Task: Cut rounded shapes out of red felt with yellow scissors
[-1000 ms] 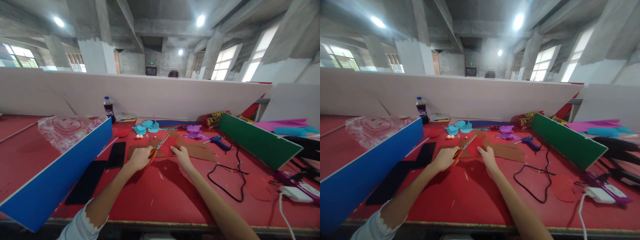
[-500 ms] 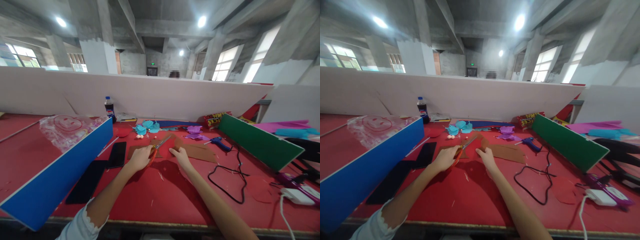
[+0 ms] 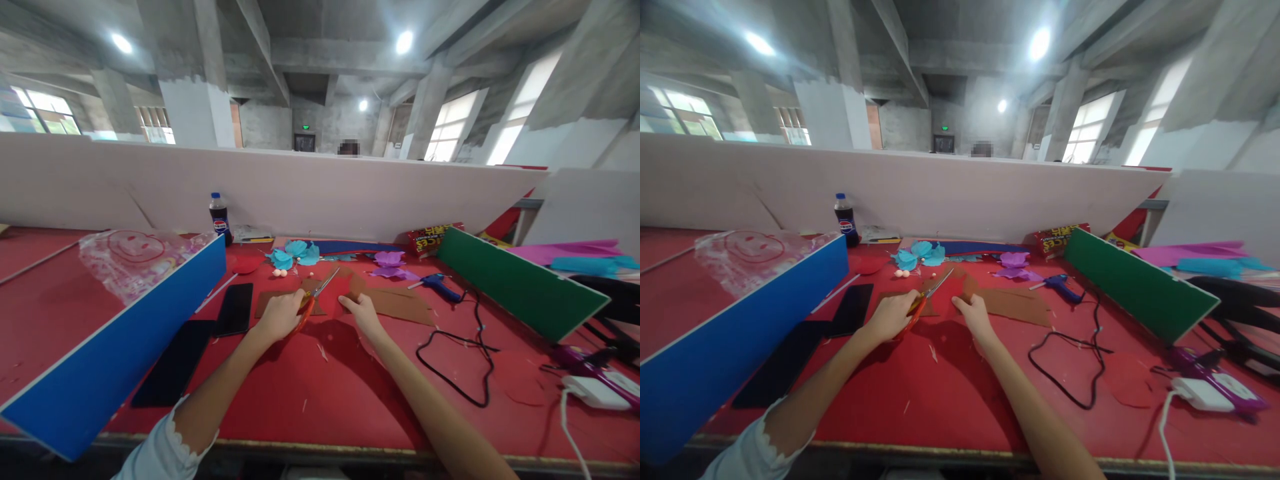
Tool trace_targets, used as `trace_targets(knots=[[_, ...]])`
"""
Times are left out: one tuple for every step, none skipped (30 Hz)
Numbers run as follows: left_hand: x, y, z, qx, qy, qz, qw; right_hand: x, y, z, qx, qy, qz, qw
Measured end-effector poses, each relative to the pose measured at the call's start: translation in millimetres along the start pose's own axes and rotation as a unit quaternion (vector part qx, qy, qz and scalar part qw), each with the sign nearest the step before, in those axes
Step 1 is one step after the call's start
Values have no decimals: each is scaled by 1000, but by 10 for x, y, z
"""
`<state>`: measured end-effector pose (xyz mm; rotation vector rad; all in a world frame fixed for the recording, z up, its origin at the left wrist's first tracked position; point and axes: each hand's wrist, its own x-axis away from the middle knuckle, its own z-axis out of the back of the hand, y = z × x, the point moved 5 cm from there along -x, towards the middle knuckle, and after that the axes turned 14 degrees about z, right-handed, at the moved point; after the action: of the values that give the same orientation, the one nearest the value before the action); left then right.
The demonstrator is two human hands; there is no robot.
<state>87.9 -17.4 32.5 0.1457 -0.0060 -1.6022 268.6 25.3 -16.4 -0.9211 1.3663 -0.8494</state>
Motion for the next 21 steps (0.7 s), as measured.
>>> trace_targets(knots=[[-2, -2, 0, -5, -5, 3, 1000, -1, -1, 0, 3, 0, -1, 1000], [-3, -5, -1, -7, -10, 6, 1000, -1, -6, -1, 3, 0, -1, 1000], [-4, -6, -2, -6, -13, 8, 1000, -1, -13, -3, 0, 0, -1, 1000], [-4, -7, -3, -5, -14, 9, 1000, 0, -21, -8, -5, -1, 0, 1000], [-3, -8, -5, -3, -14, 9, 1000, 1, -27, -11, -9, -2, 1, 1000], [-1, -7, -10, -1, -13, 6, 1000, 2, -31, -13, -10, -3, 1, 1000], [0, -6, -16, 2, -10, 2, 1000, 3, -33, -14, -9, -4, 1, 1000], [2, -6, -22, 5, -7, -2, 1000, 3, -32, -13, -5, -5, 1, 1000], [4, -6, -27, 9, -4, -6, 1000, 2, -29, -11, 1, -6, 0, 1000], [5, -5, -31, 12, 0, -11, 1000, 1, -25, -9, 8, -7, 2, 1000], [6, -4, -32, 16, 3, -14, 1000, -2, -22, -8, 14, -8, 4, 1000], [7, -5, -33, 17, 5, -14, 1000, -4, -19, -9, 19, -10, 5, 1000], [7, -7, -33, 17, 4, -11, 1000, -5, -16, -12, 23, -14, 7, 1000], [6, -10, -34, 15, 2, -7, 1000, -7, -15, -19, 26, -21, 10, 999], [6, -12, -34, 12, -1, -2, 1000, -7, -14, -29, 28, -28, 12, 999], [5, -14, -33, 9, -3, 3, 1000, -6, -14, -38, 28, -35, 13, 999], [4, -14, -32, 8, -3, 5, 1000, -5, -15, -47, 26, -41, 14, 999], [3, -13, -29, 7, 0, 5, 1000, -3, -15, -54, 23, -46, 14, 999], [1, -10, -26, 8, 4, 3, 1000, -2, -15, -59, 20, -48, 14, 999], [-1, -7, -24, 10, 8, -1, 1000, 0, -15, -60, 19, -49, 14, 999], [-5, -5, -24, 11, 12, -4, 1000, 0, -14, -60, 20, -50, 14, 998]])
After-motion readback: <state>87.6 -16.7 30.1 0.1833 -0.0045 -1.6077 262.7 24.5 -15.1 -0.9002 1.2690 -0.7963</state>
